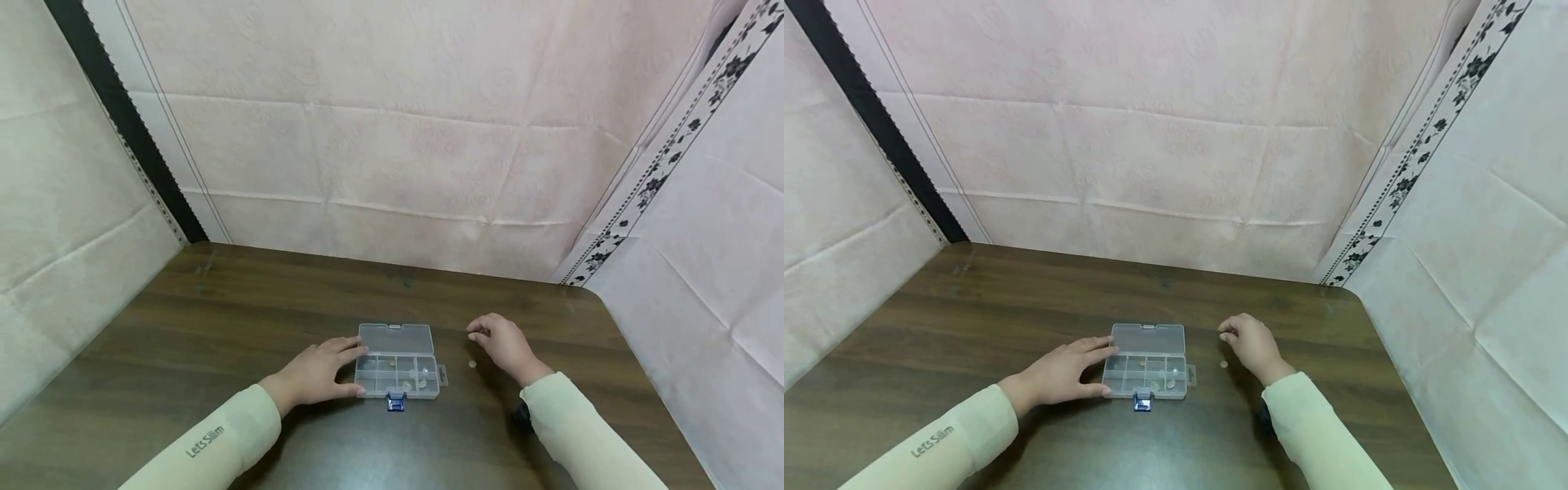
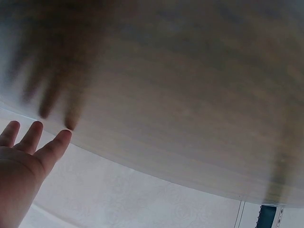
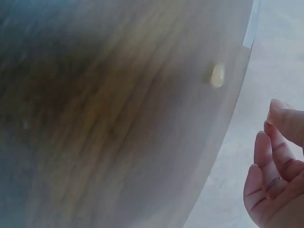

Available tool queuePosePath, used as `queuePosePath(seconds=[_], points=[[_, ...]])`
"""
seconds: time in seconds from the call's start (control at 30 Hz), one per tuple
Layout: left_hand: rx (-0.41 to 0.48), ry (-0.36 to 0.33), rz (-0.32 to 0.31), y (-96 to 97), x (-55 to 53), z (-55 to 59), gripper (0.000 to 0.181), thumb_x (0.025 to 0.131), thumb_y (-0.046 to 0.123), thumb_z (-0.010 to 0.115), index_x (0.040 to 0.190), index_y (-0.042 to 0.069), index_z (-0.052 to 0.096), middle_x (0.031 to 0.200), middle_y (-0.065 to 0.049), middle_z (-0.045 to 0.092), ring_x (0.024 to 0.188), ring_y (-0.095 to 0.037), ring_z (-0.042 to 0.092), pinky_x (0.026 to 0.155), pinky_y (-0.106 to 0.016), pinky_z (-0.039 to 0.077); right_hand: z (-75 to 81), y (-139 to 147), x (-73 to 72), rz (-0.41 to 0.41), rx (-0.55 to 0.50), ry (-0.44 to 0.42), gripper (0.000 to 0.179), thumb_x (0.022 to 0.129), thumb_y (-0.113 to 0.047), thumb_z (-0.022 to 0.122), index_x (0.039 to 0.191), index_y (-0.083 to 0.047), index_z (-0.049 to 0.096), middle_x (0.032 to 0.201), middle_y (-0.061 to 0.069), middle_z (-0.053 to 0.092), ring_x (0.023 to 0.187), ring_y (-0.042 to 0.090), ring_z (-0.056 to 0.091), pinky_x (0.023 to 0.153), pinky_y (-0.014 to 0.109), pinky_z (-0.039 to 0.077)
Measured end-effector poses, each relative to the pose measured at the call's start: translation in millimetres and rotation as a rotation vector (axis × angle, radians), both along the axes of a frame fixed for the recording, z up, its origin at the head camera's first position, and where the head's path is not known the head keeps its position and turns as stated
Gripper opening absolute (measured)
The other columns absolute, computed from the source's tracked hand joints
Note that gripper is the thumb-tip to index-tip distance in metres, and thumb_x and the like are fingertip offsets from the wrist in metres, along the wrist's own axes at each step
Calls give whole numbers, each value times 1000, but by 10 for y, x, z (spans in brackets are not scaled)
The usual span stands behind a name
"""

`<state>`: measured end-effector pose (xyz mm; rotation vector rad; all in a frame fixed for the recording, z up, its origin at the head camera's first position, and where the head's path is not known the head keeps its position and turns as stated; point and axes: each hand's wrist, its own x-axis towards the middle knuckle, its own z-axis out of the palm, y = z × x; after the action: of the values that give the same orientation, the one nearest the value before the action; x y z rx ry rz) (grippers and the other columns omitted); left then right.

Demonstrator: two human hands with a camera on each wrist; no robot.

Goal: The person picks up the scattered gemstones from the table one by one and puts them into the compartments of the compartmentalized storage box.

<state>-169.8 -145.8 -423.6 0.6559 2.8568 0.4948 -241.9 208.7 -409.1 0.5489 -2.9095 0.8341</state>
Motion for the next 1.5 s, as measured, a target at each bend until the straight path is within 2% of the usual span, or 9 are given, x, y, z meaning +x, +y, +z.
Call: queuePosePath(seconds=[0.2, 0.33, 0.8, 1.07, 1.2, 1.5], points=[[-5, 4, -2, -4, 5, -11, 77, 84, 67, 58, 147, 25, 43, 156, -1, 32, 141, -32, 32, 106, -64, 28, 22, -54, 45, 2, -6, 9, 12, 91, -10, 67, 101, -9, 73, 103, 5, 65, 87, 20, 61, 75, 39, 52], [-6, 7, 3, -11, 2, -17, 78, 84, 68, 58, 147, 25, 43, 156, 0, 32, 141, -32, 31, 106, -64, 28, 59, -104, 80, 16, -9, 51, 11, 89, -9, 68, 99, -8, 73, 102, 4, 66, 87, 20, 63, 75, 39, 53], [-3, 11, -1, -18, 9, -14, 78, 84, 69, 57, 147, 25, 43, 156, -1, 32, 141, -33, 31, 105, -64, 28, 266, -332, 284, 123, 19, 351, 10, 83, -7, 74, 90, -15, 74, 94, -3, 66, 88, 16, 63, 74, 35, 53], [-3, 17, -2, -12, 1, 3, 79, 83, 69, 56, 147, 24, 44, 155, -2, 33, 141, -32, 32, 105, -64, 29, 299, -400, 367, 204, 18, 489, 13, 80, -6, 77, 89, -14, 75, 91, -4, 65, 84, 14, 60, 69, 30, 53], [-7, 18, 0, -6, 3, 4, 79, 83, 70, 56, 147, 25, 43, 155, -1, 33, 141, -31, 32, 106, -63, 29, 271, -436, 396, 227, 24, 511, 13, 78, -5, 79, 87, -14, 75, 90, -4, 64, 83, 14, 59, 69, 30, 53], [-8, 16, -1, -5, -8, -10, 79, 83, 69, 56, 147, 25, 43, 155, -2, 33, 141, -33, 32, 105, -64, 29, 200, -565, 454, 261, 35, 493, 14, 78, -3, 79, 87, -13, 75, 90, -3, 65, 83, 14, 60, 70, 30, 53]])
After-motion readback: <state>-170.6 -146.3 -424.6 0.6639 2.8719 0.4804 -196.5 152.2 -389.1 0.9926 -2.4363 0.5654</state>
